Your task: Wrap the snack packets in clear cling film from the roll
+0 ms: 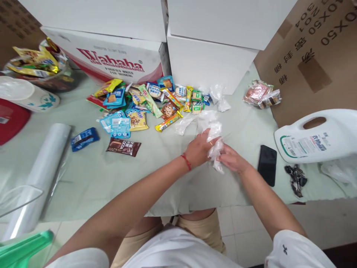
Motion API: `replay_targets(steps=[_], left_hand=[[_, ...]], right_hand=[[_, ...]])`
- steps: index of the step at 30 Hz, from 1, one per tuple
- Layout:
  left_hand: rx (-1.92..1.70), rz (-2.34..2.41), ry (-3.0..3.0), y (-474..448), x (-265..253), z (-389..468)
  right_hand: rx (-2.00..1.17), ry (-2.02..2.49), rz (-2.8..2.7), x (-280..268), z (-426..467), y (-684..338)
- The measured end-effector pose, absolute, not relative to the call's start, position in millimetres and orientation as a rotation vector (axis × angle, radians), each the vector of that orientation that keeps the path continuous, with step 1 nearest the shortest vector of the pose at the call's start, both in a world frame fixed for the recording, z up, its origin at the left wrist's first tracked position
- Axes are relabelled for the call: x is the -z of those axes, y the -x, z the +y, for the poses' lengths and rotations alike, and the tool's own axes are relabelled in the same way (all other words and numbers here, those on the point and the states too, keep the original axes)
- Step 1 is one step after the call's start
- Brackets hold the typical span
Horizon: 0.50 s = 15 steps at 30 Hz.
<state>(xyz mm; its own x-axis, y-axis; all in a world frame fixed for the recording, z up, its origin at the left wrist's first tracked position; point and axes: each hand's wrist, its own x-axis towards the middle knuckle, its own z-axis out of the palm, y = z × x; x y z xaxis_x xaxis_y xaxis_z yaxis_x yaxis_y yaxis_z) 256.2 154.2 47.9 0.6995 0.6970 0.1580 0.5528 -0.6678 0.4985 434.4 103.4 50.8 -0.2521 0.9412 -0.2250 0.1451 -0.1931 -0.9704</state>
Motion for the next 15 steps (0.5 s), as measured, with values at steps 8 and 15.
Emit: replay_targets(steps=[8,15], left_hand=[[-0.364,1.205,-2.364,-239.1,-45.0,141.8],[-0.478,1.177,-2.612,-205.7,-61.0,133.1]], right_hand=[[-0.327,1.798,-2.027,-113.3,258.3,-487.2],[-0.368,1.794,-2.227,-47.8,328.3,-467.9]])
